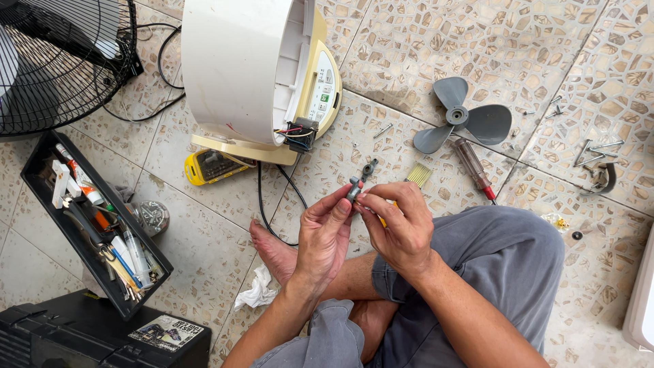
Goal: The person sits on the floor and wipes small fan components and the fan blade with a white cloth. They handle a metal bearing, a motor shaft, and the fan blade, cleaning each part individually before placing them back on the floor.
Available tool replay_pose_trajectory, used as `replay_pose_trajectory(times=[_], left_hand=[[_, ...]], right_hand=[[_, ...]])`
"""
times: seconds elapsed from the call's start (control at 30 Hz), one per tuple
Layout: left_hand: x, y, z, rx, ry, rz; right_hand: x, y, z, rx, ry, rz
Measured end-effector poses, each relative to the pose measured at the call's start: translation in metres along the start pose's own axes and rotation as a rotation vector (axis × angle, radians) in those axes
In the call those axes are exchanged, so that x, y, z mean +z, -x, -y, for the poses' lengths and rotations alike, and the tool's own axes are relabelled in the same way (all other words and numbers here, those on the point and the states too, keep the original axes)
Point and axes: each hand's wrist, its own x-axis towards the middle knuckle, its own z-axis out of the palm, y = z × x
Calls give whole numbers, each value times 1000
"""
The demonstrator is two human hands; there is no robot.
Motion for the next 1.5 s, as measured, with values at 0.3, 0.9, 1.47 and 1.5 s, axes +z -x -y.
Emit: replay_pose_trajectory(times=[0.3, 0.9, 1.47, 1.5], left_hand=[[0, 1, 1, 10, 3, -36], [-8, 1, -3, -114, 145, 49], [0, 2, 2, -135, 207, 77], [0, 1, 4, -126, 217, 81]], right_hand=[[6, 2, -2, 47, 18, 45], [-13, 4, -6, 279, -400, 186], [2, 8, 5, 132, -82, -30], [3, 8, 6, 145, -82, -45]])
